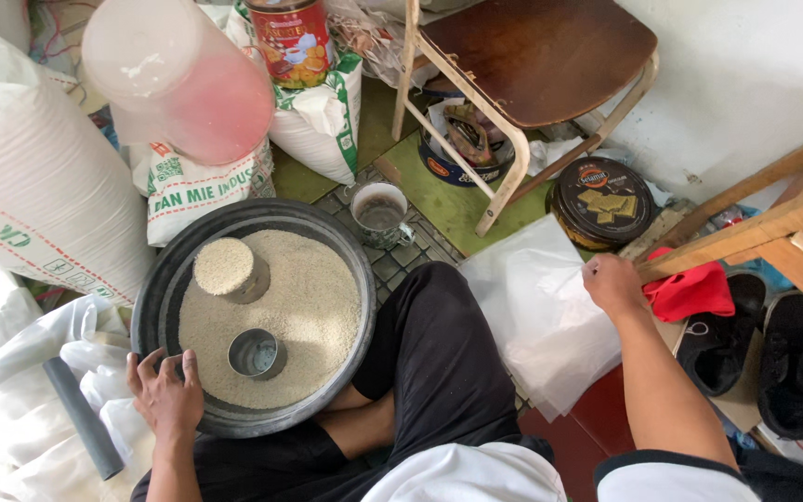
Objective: The person scoops rice from a large container using a metal cup and transfers it into plastic bags, using a plastic tube to guide the rice into each bag.
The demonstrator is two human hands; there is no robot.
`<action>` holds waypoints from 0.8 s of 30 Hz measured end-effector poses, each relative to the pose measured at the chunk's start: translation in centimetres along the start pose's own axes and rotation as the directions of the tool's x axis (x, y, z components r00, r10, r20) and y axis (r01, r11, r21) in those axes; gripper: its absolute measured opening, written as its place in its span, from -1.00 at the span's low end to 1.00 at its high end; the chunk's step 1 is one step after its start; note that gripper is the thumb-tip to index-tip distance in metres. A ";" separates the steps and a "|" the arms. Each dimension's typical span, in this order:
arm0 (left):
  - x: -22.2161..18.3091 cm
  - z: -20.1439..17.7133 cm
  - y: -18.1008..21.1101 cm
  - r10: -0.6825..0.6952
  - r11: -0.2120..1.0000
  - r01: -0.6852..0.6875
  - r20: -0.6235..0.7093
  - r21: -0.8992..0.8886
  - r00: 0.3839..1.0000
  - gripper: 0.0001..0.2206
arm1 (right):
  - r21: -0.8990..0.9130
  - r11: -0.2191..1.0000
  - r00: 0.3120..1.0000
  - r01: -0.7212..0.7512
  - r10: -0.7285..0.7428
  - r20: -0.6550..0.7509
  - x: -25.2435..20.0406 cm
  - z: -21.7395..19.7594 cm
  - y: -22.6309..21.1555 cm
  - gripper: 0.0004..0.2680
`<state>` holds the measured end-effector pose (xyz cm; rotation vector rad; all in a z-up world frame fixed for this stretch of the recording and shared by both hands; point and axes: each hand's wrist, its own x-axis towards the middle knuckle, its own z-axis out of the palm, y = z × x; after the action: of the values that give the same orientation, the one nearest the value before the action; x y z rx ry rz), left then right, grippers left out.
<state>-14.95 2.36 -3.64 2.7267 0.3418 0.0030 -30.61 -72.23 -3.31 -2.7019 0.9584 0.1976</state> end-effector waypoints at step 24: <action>-4.9 -4.9 11.1 0.613 0.680 -0.731 -0.494 -0.067 0.616 -0.09 | 0.980 -0.157 0.900 0.125 -0.398 -0.179 -8.0 -12.8 -36.1 -0.97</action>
<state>-17.31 -6.87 5.36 2.3795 -0.5806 0.8247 -13.41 -44.26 18.05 -1.1987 0.1283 -0.2962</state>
